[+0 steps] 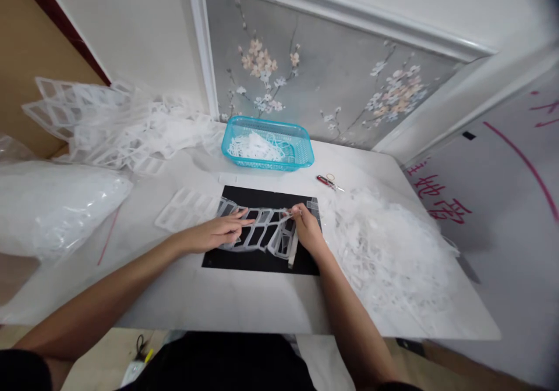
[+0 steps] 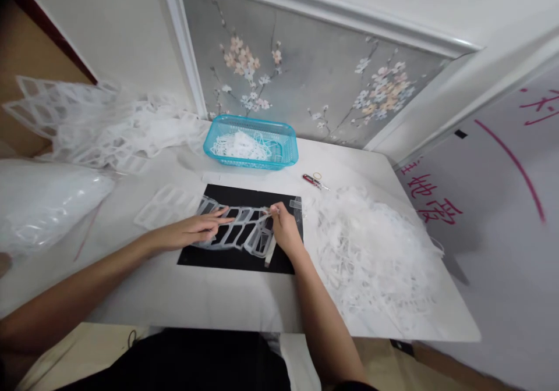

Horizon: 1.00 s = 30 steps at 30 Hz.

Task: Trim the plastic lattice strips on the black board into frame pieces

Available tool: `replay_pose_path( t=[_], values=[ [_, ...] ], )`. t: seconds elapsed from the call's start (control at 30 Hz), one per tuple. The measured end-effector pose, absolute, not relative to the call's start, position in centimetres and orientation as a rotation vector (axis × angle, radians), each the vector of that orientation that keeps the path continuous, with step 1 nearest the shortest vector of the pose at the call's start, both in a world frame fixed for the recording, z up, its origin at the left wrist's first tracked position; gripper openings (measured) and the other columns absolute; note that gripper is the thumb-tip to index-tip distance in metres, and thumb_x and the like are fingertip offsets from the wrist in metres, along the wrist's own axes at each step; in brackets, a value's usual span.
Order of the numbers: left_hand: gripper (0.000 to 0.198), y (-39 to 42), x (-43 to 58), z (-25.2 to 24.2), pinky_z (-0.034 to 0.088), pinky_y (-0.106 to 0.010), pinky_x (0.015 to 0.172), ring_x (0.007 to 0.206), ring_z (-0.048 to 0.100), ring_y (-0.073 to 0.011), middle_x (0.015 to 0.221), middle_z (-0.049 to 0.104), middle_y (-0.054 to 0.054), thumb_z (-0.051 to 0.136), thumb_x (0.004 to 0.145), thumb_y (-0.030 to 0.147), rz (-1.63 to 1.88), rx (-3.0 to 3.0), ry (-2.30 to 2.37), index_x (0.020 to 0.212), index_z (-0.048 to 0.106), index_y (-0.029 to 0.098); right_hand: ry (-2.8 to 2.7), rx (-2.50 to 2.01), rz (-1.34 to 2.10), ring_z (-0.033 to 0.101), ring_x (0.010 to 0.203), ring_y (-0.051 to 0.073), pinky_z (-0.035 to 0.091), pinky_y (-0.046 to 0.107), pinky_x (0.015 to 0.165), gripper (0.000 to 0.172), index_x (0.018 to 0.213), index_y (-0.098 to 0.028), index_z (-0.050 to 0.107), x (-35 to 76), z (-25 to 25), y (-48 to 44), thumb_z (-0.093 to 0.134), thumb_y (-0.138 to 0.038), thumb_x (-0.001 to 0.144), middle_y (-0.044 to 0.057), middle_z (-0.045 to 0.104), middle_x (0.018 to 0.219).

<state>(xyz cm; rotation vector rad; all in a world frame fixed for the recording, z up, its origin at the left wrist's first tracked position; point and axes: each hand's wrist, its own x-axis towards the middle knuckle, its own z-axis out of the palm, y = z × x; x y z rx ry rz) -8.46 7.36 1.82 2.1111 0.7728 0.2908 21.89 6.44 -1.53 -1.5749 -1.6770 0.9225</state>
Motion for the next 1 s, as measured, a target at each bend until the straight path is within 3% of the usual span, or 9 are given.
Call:
replay_pose_path(
  t=[0.2,0.3,0.4,0.47,0.57,0.67,0.77,0.87,1.0],
  values=[
    [0.036,7.5,-8.6,1.4,0.022,-0.054,0.119,0.152,0.016,-0.0281,0.151,0.045,-0.007,0.04,0.102,0.041,0.25,2.01,0.713,0.079,0.059,0.02,-1.012,-1.413,1.107,0.068,0.076,0.021,0.056,0.038,0.076,0.037,0.081,-0.024,0.05,24.9,-2.5,8.3,0.047,-0.059,0.09,0.006,0.071,0.083],
    [0.033,7.2,-8.5,0.6,0.028,-0.051,0.116,0.15,0.021,-0.0301,0.151,0.045,-0.009,0.039,0.102,0.043,0.306,2.012,0.824,0.092,0.061,0.021,-0.863,-1.415,1.011,0.067,0.074,0.018,0.056,0.037,0.075,0.033,0.081,-0.025,0.044,27.4,-2.2,8.7,0.046,-0.056,0.09,0.005,0.068,0.082],
    [0.031,6.9,-8.2,0.2,0.04,-0.043,0.107,0.136,0.045,-0.0279,0.137,0.057,-0.01,0.034,0.103,0.042,0.459,2.014,0.964,0.112,0.056,0.022,-0.865,-1.417,0.966,0.066,0.076,0.016,0.055,0.034,0.074,0.027,0.086,-0.025,0.044,29.0,-1.5,8.4,0.051,-0.051,0.087,0.004,0.067,0.087],
    [0.03,6.5,-7.4,0.3,0.048,-0.036,0.093,0.109,0.062,-0.0238,0.112,0.067,-0.008,0.032,0.103,0.039,0.551,2.047,1.042,0.109,0.055,0.021,-0.914,-1.42,1.004,0.064,0.071,0.014,0.053,0.031,0.069,0.026,0.088,-0.024,0.046,29.0,-1.0,8.1,0.058,-0.046,0.082,0.003,0.067,0.086],
    [0.028,5.9,-5.1,1.0,0.048,-0.031,0.074,0.077,0.063,-0.019,0.086,0.065,-0.003,0.031,0.103,0.035,0.554,2.181,1.095,0.107,0.055,0.02,-1.07,-1.431,1.149,0.054,0.056,0.011,0.044,0.026,0.055,0.022,0.09,-0.022,0.054,28.0,-0.4,7.4,0.061,-0.038,0.076,-0.003,0.062,0.07],
    [0.031,5.2,-1.7,1.3,0.047,-0.032,0.074,0.08,0.064,-0.0203,0.094,0.067,-0.006,0.027,0.102,0.028,0.373,2.428,1.02,0.118,0.053,0.021,-1.285,-1.457,1.304,0.042,0.047,0.01,0.032,0.024,0.047,0.014,0.082,-0.019,0.064,26.9,0.3,6.7,0.058,-0.029,0.074,-0.006,0.05,0.053],
    [0.026,4.8,1.4,0.8,0.047,-0.038,0.08,0.091,0.066,-0.027,0.101,0.068,-0.01,0.037,0.099,0.031,0.216,2.571,0.973,0.112,0.057,0.02,-1.477,-1.474,1.382,0.045,0.051,0.011,0.034,0.025,0.052,0.011,0.07,-0.018,0.07,26.0,1.2,6.0,0.06,-0.023,0.07,-0.004,0.054,0.053],
    [0.026,4.9,3.2,-0.2,0.048,-0.042,0.077,0.086,0.068,-0.0332,0.089,0.069,-0.013,0.048,0.095,0.037,0.152,2.57,1.015,0.107,0.059,0.017,-1.786,-1.556,1.322,0.052,0.059,0.013,0.038,0.026,0.058,0.012,0.076,-0.02,0.073,25.3,1.8,5.3,0.067,-0.028,0.071,-0.002,0.063,0.063],
    [0.023,5.4,3.9,-1.1,0.047,-0.039,0.07,0.069,0.066,-0.0306,0.07,0.066,-0.01,0.047,0.094,0.035,0.089,2.508,1.08,0.104,0.059,0.017,-2.051,-1.742,1.116,0.056,0.063,0.015,0.038,0.026,0.058,0.016,0.083,-0.023,0.072,24.4,1.6,4.9,0.073,-0.034,0.071,-0.001,0.066,0.068]
  ],
)
